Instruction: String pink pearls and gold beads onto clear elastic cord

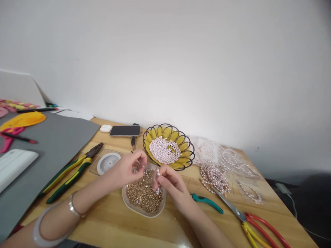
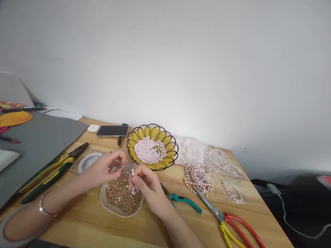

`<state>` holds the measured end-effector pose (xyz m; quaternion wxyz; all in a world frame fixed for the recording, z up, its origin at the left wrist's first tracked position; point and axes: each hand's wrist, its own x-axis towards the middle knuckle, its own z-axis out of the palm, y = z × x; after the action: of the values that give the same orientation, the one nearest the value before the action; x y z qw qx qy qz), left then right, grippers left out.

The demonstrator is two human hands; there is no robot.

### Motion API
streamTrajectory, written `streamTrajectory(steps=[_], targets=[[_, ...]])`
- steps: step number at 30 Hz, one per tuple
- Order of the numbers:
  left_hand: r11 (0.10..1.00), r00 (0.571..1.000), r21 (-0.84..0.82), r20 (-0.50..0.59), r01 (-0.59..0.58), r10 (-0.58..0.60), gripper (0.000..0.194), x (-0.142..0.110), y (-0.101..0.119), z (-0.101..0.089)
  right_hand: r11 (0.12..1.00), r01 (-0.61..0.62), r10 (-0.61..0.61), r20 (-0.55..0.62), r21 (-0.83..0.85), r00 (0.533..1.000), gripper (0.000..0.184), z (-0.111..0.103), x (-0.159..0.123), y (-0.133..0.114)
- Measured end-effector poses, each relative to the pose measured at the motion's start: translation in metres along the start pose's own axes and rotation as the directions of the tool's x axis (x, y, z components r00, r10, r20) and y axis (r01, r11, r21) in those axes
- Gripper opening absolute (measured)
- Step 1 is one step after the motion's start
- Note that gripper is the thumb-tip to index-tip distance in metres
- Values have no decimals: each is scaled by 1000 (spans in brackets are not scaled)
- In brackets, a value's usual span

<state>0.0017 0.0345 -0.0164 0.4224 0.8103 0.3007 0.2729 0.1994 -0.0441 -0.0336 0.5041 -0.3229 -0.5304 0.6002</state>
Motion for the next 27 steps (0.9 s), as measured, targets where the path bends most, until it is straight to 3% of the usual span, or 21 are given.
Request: streamTrajectory(steps=[4,8,16,22,27], targets=[[973,999,-229,-24,22,-28,11,-1,7,-2,999,-33,32,-15,-13,999,29,1,1,-2],[955,999,-296,-33,-8,-2,10,0,8,-2,998,-62,62,-26,-20,998,32,3,2,-4],[988,998,143,37,-64,60,16,1,-3,1,997,-58,55,-61,-41,997,31,2,2,-2],[892,962,400,246,-210,116,20,-4,-16,11,999,40,-35,-154,30,987,29,-1,3,4],[855,944,423,259,-301,204,23,-7,-29,17,999,36,-32,-144,31,989,29,-1,2,7]])
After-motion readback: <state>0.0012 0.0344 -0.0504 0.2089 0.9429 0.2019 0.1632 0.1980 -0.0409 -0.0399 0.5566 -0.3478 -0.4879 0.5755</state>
